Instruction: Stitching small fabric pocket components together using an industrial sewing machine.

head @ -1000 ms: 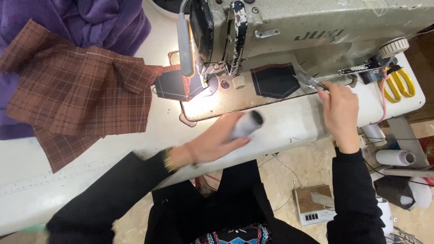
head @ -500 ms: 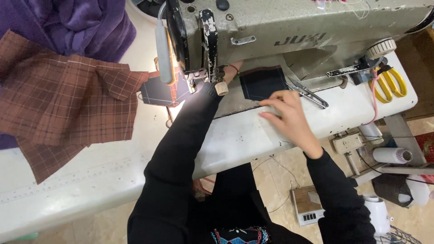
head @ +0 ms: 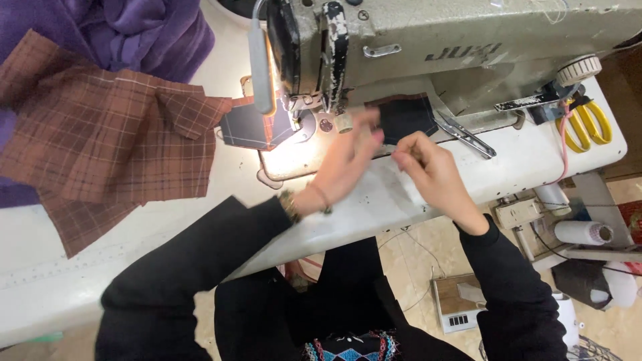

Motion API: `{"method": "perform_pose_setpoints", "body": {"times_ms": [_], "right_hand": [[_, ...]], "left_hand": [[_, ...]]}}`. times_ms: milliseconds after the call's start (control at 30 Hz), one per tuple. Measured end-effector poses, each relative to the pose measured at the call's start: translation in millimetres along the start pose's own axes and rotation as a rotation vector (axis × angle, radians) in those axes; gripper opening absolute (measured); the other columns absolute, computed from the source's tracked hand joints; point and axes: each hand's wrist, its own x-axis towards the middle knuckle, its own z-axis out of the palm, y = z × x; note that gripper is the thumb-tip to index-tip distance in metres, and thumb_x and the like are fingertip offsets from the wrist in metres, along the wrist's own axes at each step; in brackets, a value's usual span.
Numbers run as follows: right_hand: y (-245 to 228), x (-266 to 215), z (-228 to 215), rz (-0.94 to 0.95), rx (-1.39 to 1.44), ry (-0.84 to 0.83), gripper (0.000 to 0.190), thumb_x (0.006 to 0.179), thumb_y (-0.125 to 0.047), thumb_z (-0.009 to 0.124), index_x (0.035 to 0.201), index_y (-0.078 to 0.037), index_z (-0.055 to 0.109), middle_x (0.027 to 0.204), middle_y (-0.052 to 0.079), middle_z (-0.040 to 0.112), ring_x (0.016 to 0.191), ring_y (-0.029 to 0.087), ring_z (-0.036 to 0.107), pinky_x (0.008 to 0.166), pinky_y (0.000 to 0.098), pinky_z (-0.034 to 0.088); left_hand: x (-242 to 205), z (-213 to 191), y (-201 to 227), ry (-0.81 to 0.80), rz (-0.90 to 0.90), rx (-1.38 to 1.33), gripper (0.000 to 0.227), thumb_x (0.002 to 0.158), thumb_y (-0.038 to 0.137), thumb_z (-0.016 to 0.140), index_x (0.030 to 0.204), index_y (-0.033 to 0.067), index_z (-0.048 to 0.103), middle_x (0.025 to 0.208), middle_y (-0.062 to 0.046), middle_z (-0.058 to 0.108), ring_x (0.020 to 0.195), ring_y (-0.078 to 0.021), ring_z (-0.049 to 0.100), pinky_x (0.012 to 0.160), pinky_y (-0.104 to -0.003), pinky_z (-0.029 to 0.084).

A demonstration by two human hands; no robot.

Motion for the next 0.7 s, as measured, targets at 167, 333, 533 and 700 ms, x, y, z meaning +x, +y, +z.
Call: {"method": "perform_pose_setpoints", "body": {"times_ms": [167, 333, 533, 700], "right_hand": [[-58, -2, 15, -0.104, -0.020, -0.115, 0.012, 0.092, -0.005, 0.071, 0.103, -0.007, 0.073, 0.067, 0.006, 0.068, 0.059, 0.016, 0.059, 0.058, 0.0302, 0.051], [-76, 19, 42, -0.276, 0.010, -0.301, 0.019, 0.089, -0.003, 0.074, 0.106, -0.010, 0.077, 0.073, 0.007, 0.071, 0.062, 0.017, 0.063, 0.063, 0.0288, 0.052], [-77, 56, 90, -0.446, -0.065, -0.330, 0.011, 0.096, -0.005, 0.067, 0.104, -0.008, 0.075, 0.081, 0.008, 0.073, 0.073, 0.023, 0.070, 0.070, 0.0317, 0.057], [-72, 80, 112, -0.590, -0.126, -0.317, 0.009, 0.098, -0.005, 0.067, 0.104, -0.005, 0.074, 0.092, 0.012, 0.075, 0.086, 0.031, 0.073, 0.075, 0.0378, 0.058]], "left_hand": [[-56, -31, -5, -0.152, -0.236, -0.133, 0.026, 0.103, 0.028, 0.053, 0.117, 0.0112, 0.067, 0.077, -0.003, 0.066, 0.081, -0.0140, 0.061, 0.080, -0.031, 0.051], [-83, -88, 8, -0.028, -0.212, 0.068, 0.019, 0.099, 0.022, 0.064, 0.100, 0.0081, 0.077, 0.054, 0.001, 0.051, 0.056, -0.0097, 0.046, 0.056, -0.024, 0.041], [-98, -132, -5, -0.039, -0.198, 0.601, 0.027, 0.106, 0.022, 0.049, 0.112, 0.0108, 0.073, 0.081, -0.007, 0.074, 0.084, -0.0254, 0.073, 0.083, -0.034, 0.054], [-99, -145, -40, 0.003, 0.083, 1.233, 0.026, 0.104, 0.014, 0.054, 0.127, 0.0114, 0.066, 0.075, -0.003, 0.067, 0.075, -0.0187, 0.069, 0.074, -0.030, 0.055]]}}
